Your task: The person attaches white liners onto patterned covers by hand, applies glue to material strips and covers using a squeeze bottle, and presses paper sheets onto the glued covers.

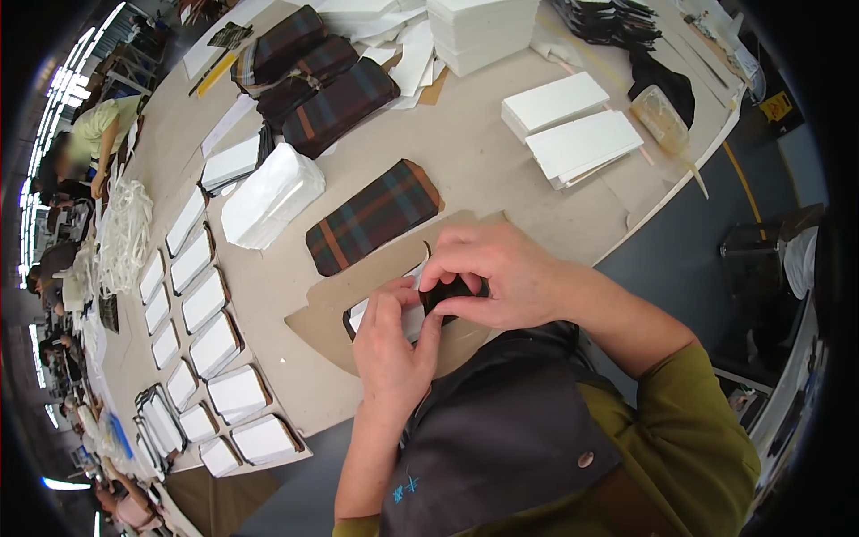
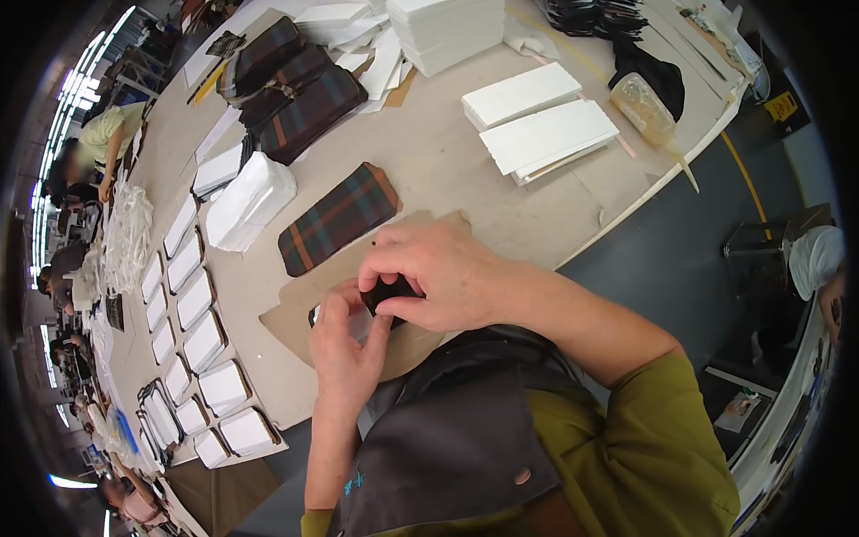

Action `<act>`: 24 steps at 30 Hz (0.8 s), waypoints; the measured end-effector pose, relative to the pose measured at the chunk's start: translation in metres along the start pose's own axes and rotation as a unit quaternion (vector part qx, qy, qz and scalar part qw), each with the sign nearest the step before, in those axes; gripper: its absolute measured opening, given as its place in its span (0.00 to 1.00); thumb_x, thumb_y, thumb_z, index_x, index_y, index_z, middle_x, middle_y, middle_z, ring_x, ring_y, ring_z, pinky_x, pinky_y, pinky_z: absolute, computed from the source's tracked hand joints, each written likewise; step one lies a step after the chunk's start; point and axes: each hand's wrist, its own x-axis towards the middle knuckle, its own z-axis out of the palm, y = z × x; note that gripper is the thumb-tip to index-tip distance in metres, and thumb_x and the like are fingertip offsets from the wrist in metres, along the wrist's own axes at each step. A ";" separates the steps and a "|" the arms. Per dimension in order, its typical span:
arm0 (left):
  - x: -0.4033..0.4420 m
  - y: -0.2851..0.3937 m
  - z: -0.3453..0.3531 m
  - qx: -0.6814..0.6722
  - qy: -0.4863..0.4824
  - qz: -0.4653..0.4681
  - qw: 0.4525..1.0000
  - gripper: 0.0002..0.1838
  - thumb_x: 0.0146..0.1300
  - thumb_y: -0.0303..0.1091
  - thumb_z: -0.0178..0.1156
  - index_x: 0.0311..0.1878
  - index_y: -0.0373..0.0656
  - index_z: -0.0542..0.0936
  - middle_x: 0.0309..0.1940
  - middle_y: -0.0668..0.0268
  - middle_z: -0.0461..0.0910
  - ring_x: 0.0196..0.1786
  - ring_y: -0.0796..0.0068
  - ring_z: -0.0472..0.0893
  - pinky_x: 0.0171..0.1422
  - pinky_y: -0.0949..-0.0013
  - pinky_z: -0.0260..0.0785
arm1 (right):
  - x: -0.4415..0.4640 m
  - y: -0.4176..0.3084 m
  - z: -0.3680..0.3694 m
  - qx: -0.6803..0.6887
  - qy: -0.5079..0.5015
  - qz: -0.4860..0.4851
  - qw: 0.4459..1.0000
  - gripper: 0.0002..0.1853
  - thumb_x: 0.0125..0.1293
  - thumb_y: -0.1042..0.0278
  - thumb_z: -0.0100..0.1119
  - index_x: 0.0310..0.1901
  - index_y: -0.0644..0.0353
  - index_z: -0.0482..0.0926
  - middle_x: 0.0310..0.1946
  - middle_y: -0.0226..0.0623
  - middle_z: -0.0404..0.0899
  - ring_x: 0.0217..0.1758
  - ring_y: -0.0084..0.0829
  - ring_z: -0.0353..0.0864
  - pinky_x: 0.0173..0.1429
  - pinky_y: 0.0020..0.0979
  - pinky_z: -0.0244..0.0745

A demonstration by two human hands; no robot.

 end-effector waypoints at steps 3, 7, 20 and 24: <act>0.001 0.002 0.000 0.007 -0.002 0.000 1.000 0.16 0.58 0.27 0.69 0.46 0.38 0.74 0.48 0.58 0.82 0.45 0.57 0.81 0.49 0.59 0.73 | -0.002 0.001 -0.003 -0.022 0.003 0.003 1.000 0.11 0.54 0.71 0.74 0.37 0.56 0.82 0.34 0.31 0.77 0.26 0.27 0.76 0.32 0.31 0.73; 0.000 0.003 0.000 0.012 -0.008 0.001 1.000 0.16 0.58 0.29 0.71 0.44 0.39 0.74 0.50 0.56 0.82 0.47 0.56 0.82 0.51 0.60 0.74 | -0.004 0.008 -0.003 -0.064 0.008 -0.042 0.997 0.11 0.52 0.68 0.75 0.35 0.55 0.82 0.35 0.31 0.77 0.31 0.32 0.77 0.35 0.33 0.73; 0.000 0.003 -0.010 -0.027 -0.008 -0.033 0.999 0.17 0.58 0.26 0.66 0.50 0.37 0.76 0.52 0.52 0.79 0.50 0.50 0.81 0.53 0.58 0.75 | -0.004 0.014 -0.007 -0.176 -0.068 -0.091 0.978 0.19 0.55 0.61 0.73 0.48 0.54 0.85 0.29 0.28 0.83 0.42 0.36 0.79 0.60 0.44 0.67; 0.000 -0.007 0.006 0.056 0.062 0.057 0.995 0.20 0.56 0.23 0.63 0.54 0.32 0.75 0.49 0.48 0.74 0.48 0.44 0.78 0.53 0.52 0.74 | 0.003 0.001 0.002 -0.167 -0.085 0.034 0.982 0.21 0.58 0.66 0.70 0.54 0.57 0.81 0.39 0.38 0.81 0.40 0.44 0.80 0.49 0.42 0.74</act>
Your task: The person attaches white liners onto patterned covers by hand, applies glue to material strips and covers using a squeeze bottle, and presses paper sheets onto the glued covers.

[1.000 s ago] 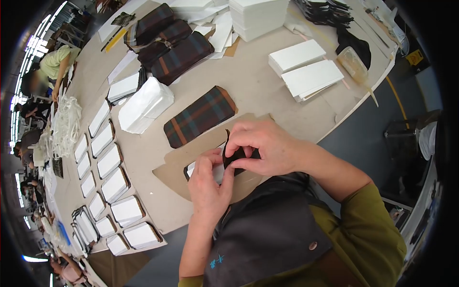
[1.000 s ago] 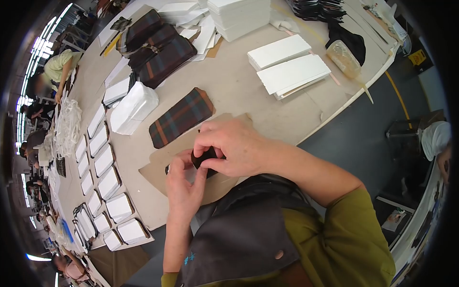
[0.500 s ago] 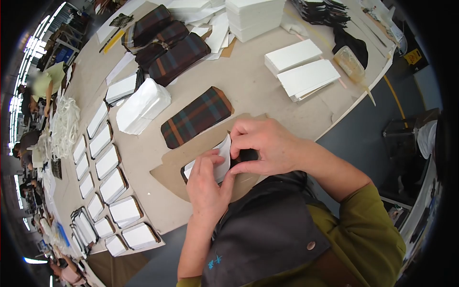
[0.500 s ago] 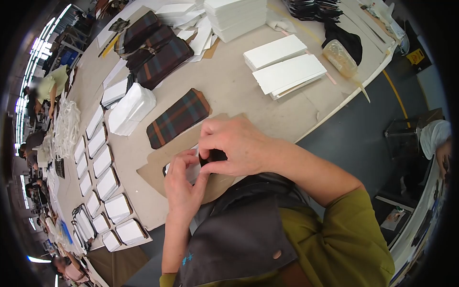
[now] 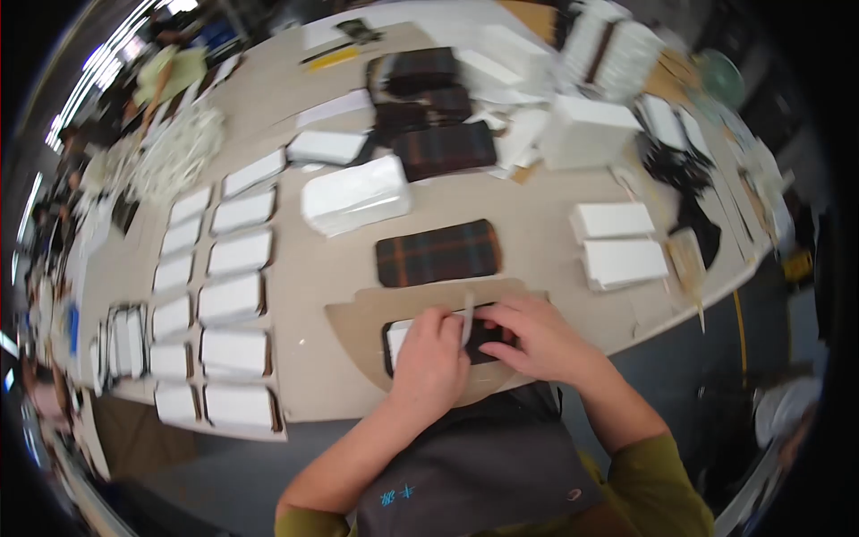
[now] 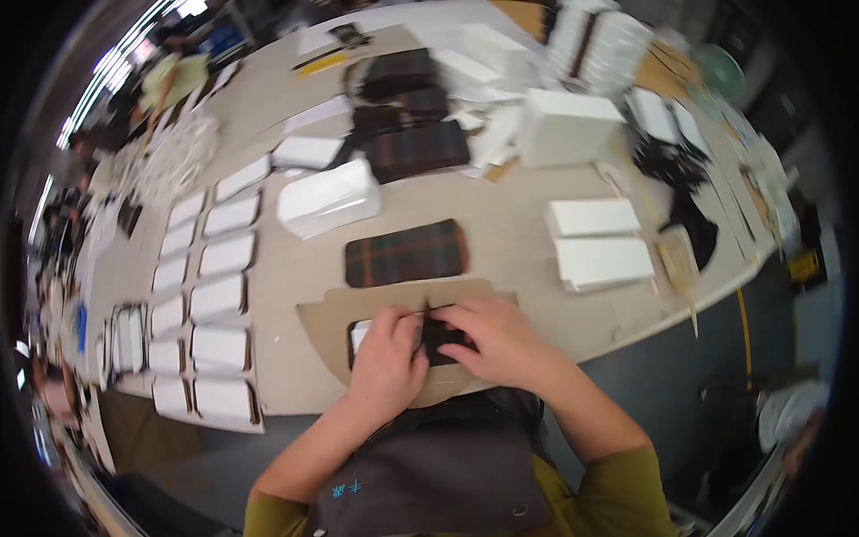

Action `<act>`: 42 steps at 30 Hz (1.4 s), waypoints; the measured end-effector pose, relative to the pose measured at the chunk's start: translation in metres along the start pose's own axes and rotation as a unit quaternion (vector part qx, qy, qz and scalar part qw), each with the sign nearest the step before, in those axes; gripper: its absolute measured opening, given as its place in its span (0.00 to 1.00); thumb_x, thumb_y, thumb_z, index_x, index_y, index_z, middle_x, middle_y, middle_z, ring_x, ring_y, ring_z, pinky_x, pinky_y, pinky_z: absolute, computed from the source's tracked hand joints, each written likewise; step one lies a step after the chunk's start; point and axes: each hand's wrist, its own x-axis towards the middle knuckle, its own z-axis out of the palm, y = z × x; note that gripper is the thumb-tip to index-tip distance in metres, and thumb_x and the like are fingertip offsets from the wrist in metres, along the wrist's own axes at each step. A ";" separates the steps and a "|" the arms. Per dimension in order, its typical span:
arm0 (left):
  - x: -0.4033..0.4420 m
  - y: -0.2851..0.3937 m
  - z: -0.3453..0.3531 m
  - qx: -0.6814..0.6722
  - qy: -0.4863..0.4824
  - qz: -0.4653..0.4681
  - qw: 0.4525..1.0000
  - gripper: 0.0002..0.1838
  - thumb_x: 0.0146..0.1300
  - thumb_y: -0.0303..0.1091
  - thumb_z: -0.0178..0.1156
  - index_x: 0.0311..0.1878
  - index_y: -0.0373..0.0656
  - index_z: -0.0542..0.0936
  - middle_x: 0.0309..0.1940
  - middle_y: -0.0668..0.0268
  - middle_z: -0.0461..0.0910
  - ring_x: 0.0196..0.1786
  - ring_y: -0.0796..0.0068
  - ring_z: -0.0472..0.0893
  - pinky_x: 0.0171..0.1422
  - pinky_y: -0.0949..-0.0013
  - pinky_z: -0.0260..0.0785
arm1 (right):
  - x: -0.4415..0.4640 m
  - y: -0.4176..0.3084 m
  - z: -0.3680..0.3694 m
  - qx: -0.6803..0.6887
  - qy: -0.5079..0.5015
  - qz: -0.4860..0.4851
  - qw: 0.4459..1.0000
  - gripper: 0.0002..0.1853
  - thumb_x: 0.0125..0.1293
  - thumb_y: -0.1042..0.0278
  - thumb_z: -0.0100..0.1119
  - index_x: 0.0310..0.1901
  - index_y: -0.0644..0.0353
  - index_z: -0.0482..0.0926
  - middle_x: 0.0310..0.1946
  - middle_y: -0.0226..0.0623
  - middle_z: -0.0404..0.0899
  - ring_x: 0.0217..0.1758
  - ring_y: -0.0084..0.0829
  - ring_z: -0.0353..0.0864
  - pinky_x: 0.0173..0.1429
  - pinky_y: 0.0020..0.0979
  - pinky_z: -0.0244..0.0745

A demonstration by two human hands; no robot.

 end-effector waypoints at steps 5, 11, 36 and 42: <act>0.006 -0.052 -0.059 -0.320 0.083 -0.203 0.922 0.14 0.69 0.32 0.64 0.54 0.37 0.81 0.49 0.62 0.85 0.50 0.71 0.83 0.55 0.66 0.75 | 0.002 -0.007 0.007 -0.094 -0.001 -0.028 0.995 0.22 0.54 0.68 0.73 0.53 0.55 0.83 0.31 0.31 0.77 0.31 0.32 0.75 0.47 0.36 0.67; -0.026 -0.193 -0.226 -0.486 0.418 -0.247 0.727 0.14 0.70 0.33 0.64 0.54 0.36 0.80 0.49 0.63 0.85 0.51 0.72 0.83 0.60 0.65 0.74 | 0.004 0.005 0.014 -0.064 0.030 -0.040 0.997 0.21 0.51 0.71 0.74 0.50 0.56 0.85 0.26 0.28 0.74 0.28 0.28 0.71 0.46 0.32 0.65; -0.002 -0.324 -0.340 -0.345 0.442 -0.239 0.792 0.12 0.69 0.35 0.66 0.50 0.39 0.82 0.44 0.65 0.86 0.44 0.74 0.84 0.48 0.70 0.75 | -0.022 0.056 0.030 -0.003 0.266 0.040 0.963 0.06 0.63 0.80 0.63 0.41 0.66 0.79 0.33 0.31 0.74 0.38 0.23 0.73 0.47 0.24 0.68; 0.015 -0.283 -0.318 -0.463 0.382 -0.246 0.761 0.13 0.71 0.33 0.63 0.54 0.39 0.78 0.47 0.65 0.85 0.46 0.74 0.85 0.54 0.69 0.78 | -0.020 0.051 0.030 0.004 0.285 0.032 0.958 0.06 0.60 0.80 0.65 0.39 0.65 0.81 0.31 0.36 0.76 0.37 0.29 0.74 0.47 0.29 0.69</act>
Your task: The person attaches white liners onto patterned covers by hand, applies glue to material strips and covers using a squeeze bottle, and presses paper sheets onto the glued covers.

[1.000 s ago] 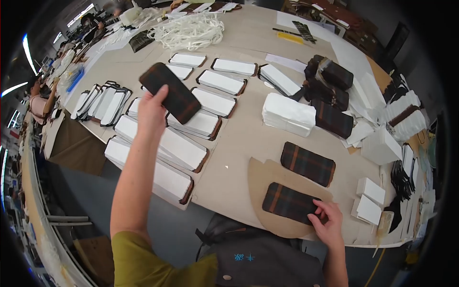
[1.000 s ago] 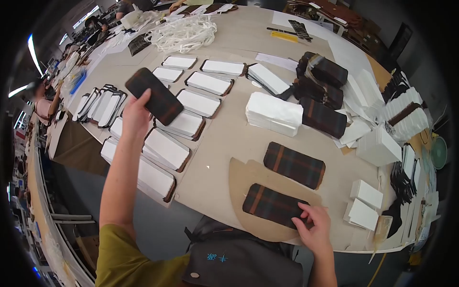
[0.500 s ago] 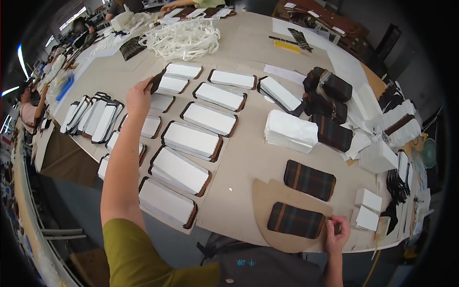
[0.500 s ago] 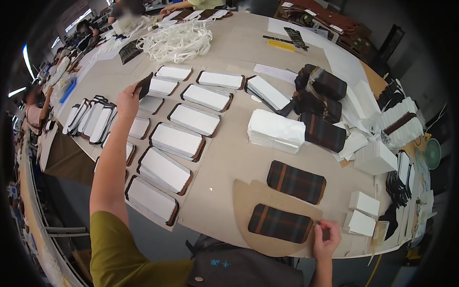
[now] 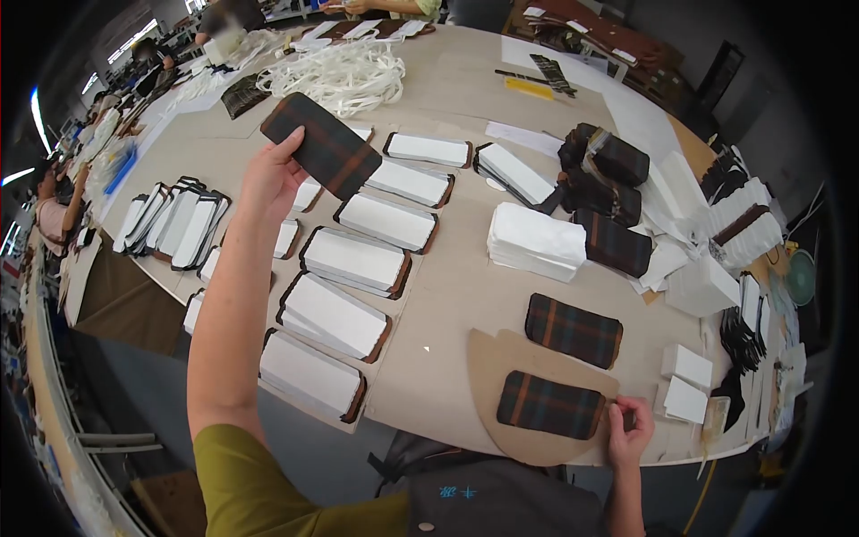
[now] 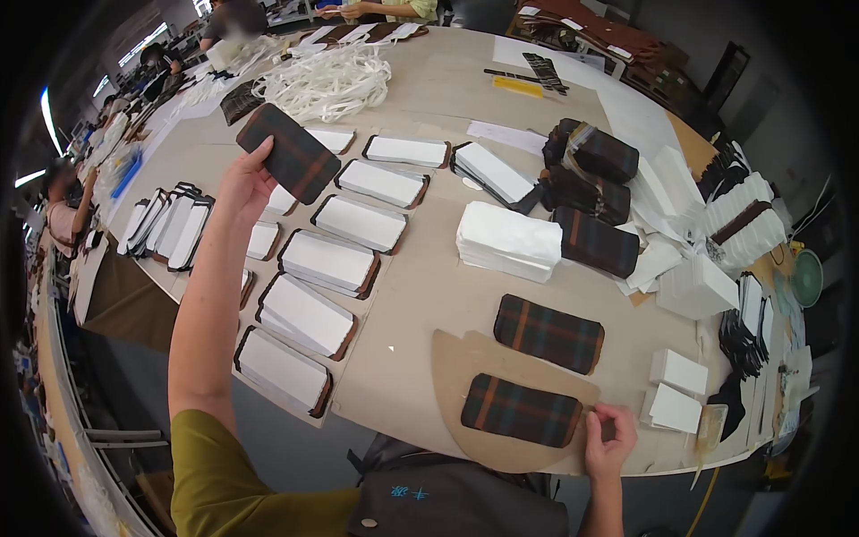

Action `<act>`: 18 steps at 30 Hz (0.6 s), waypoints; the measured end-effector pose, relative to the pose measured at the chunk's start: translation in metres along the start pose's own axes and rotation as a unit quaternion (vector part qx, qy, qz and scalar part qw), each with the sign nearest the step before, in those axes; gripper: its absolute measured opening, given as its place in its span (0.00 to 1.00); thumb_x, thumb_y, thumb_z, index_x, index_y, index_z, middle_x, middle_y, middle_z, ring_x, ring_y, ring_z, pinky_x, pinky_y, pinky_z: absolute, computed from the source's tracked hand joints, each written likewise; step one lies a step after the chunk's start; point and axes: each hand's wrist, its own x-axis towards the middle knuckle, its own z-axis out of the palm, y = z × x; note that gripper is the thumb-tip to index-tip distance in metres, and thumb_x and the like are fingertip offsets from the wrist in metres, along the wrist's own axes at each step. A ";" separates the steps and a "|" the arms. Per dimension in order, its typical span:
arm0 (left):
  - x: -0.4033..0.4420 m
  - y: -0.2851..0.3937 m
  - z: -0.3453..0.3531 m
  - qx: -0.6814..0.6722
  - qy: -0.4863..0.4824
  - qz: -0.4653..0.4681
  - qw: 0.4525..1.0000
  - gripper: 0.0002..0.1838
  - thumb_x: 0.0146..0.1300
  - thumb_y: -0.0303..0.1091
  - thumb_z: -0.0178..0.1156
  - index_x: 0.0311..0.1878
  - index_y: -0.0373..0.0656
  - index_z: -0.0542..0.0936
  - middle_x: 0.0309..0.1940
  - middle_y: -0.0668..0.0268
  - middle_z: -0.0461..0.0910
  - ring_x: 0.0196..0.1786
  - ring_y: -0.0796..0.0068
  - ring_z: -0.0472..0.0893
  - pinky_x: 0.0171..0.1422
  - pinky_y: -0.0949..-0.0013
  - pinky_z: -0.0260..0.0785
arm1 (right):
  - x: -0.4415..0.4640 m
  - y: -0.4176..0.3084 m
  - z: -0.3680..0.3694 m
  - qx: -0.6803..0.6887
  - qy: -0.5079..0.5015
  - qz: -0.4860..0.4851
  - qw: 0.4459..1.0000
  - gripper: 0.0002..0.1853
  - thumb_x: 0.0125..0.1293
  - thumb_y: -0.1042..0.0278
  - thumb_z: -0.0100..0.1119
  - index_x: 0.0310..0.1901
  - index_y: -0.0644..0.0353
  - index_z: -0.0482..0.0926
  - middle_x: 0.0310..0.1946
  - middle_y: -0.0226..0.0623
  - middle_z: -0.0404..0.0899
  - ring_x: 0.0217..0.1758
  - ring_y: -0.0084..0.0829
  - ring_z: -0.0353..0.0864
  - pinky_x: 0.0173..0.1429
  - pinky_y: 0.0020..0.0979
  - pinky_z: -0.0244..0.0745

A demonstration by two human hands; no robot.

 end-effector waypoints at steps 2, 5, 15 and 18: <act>-0.008 0.000 0.013 -0.042 0.005 -0.028 0.999 0.13 0.71 0.32 0.62 0.54 0.39 0.78 0.46 0.65 0.85 0.47 0.75 0.85 0.54 0.70 0.78 | 0.000 0.001 0.001 0.001 0.004 0.003 1.000 0.06 0.60 0.80 0.66 0.39 0.65 0.81 0.31 0.35 0.77 0.37 0.29 0.74 0.47 0.29 0.69; -0.036 -0.004 0.044 -0.072 -0.050 -0.083 0.993 0.12 0.70 0.31 0.63 0.54 0.39 0.79 0.46 0.65 0.85 0.47 0.75 0.85 0.54 0.70 0.78 | 0.002 -0.003 0.001 0.010 0.032 0.030 0.999 0.06 0.58 0.79 0.68 0.36 0.64 0.80 0.31 0.35 0.77 0.37 0.30 0.75 0.46 0.29 0.69; -0.197 -0.042 0.178 0.091 -0.286 -0.081 0.950 0.10 0.66 0.27 0.68 0.49 0.37 0.85 0.41 0.67 0.87 0.43 0.82 0.82 0.51 0.74 0.76 | 0.100 -0.133 0.034 0.182 0.026 -0.192 0.964 0.10 0.51 0.77 0.76 0.34 0.58 0.83 0.33 0.34 0.82 0.38 0.32 0.78 0.45 0.31 0.71; -0.219 -0.047 0.187 0.112 -0.318 -0.058 0.940 0.12 0.66 0.26 0.67 0.52 0.37 0.85 0.44 0.67 0.87 0.44 0.83 0.82 0.50 0.75 0.76 | 0.104 -0.146 0.031 0.168 0.006 -0.225 0.960 0.11 0.51 0.83 0.74 0.35 0.61 0.82 0.34 0.33 0.80 0.41 0.28 0.77 0.46 0.28 0.70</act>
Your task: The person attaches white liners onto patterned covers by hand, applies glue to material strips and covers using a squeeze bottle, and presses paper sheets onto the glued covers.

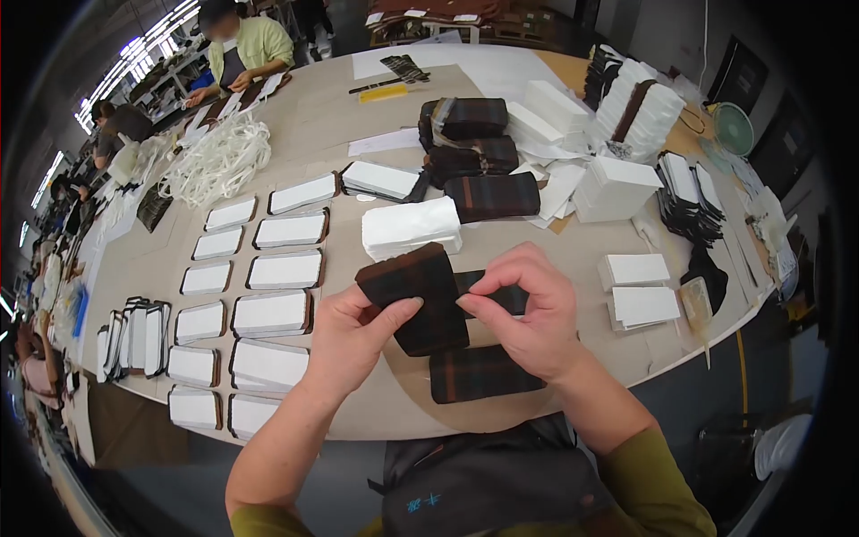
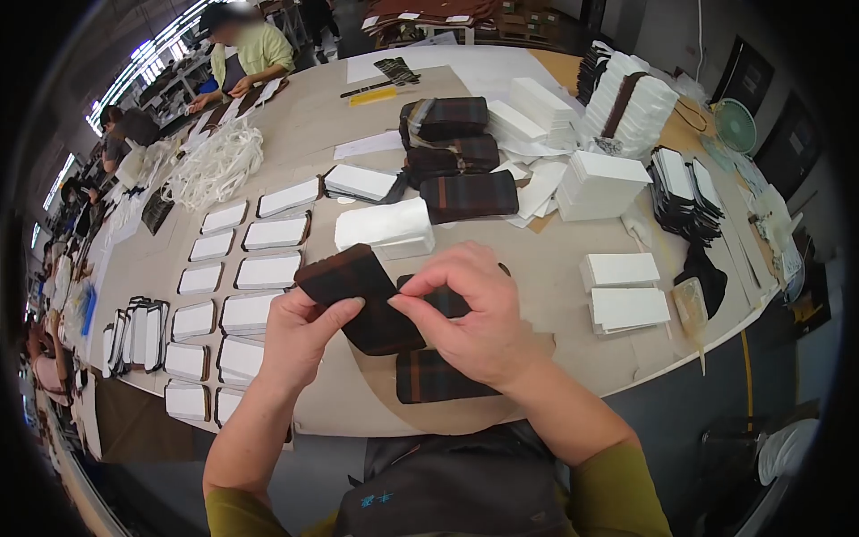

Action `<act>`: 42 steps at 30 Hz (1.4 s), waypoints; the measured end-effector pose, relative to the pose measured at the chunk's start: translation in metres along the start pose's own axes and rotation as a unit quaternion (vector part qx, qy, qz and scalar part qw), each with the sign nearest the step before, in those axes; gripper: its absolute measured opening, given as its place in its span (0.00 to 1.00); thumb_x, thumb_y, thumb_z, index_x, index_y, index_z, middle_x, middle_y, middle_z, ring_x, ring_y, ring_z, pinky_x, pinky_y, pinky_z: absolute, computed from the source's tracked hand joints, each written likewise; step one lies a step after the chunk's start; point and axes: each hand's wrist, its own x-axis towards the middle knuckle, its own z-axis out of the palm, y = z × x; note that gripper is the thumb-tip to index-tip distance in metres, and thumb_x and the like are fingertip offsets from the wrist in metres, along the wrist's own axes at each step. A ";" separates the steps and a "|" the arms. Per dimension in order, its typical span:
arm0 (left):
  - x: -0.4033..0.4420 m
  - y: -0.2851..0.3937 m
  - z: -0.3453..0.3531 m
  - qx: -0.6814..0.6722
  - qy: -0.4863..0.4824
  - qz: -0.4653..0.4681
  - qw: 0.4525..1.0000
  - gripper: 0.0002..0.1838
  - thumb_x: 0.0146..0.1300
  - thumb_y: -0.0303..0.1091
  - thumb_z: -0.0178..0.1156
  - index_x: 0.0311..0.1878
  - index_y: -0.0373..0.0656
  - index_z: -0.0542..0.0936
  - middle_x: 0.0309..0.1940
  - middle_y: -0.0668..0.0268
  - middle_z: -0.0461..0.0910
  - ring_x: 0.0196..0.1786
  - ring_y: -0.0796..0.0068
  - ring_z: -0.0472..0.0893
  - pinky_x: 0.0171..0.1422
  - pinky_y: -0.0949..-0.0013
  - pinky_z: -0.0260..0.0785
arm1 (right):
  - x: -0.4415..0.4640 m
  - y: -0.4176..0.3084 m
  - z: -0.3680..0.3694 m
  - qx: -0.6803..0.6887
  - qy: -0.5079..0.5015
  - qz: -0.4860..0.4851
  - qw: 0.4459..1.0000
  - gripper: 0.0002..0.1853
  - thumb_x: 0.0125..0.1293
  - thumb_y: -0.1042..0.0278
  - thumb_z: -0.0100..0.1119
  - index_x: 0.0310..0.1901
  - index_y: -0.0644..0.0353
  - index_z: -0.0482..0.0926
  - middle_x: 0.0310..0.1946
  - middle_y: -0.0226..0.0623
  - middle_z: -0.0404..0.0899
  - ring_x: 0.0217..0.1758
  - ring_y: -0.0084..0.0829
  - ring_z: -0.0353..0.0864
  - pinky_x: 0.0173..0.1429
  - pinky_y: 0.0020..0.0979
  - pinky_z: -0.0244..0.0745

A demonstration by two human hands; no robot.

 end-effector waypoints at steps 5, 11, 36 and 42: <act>-0.004 -0.002 0.016 0.240 0.041 0.181 0.953 0.14 0.60 0.18 0.64 0.49 0.40 0.87 0.41 0.64 0.85 0.41 0.73 0.84 0.46 0.72 0.76 | -0.010 -0.010 -0.001 0.101 -0.014 0.094 0.990 0.08 0.60 0.69 0.74 0.36 0.60 0.84 0.30 0.30 0.85 0.30 0.22 0.78 0.44 0.28 0.71; 0.002 -0.009 0.023 0.430 0.107 0.440 0.781 0.26 0.40 0.15 0.59 0.45 0.48 0.89 0.39 0.65 0.81 0.43 0.64 0.80 0.45 0.66 0.69 | -0.026 -0.005 -0.008 0.283 -0.051 0.259 0.922 0.12 0.70 0.62 0.66 0.41 0.65 0.84 0.32 0.25 0.82 0.34 0.17 0.76 0.42 0.22 0.73; 0.015 -0.010 -0.127 0.062 0.214 0.026 0.975 0.07 0.62 0.32 0.71 0.38 0.38 0.86 0.32 0.71 0.84 0.33 0.84 0.78 0.40 0.75 0.71 | -0.082 0.065 -0.047 0.029 -0.041 0.310 0.949 0.06 0.69 0.74 0.61 0.45 0.63 0.80 0.35 0.32 0.81 0.37 0.22 0.78 0.45 0.26 0.74; 0.015 0.006 -0.350 0.496 0.491 0.022 0.716 0.08 0.63 0.33 0.67 0.43 0.41 0.87 0.30 0.64 0.86 0.31 0.76 0.82 0.41 0.70 0.71 | -0.177 0.078 -0.099 -0.214 -0.013 0.271 0.939 0.11 0.62 0.78 0.63 0.46 0.65 0.78 0.43 0.39 0.80 0.47 0.34 0.79 0.57 0.33 0.73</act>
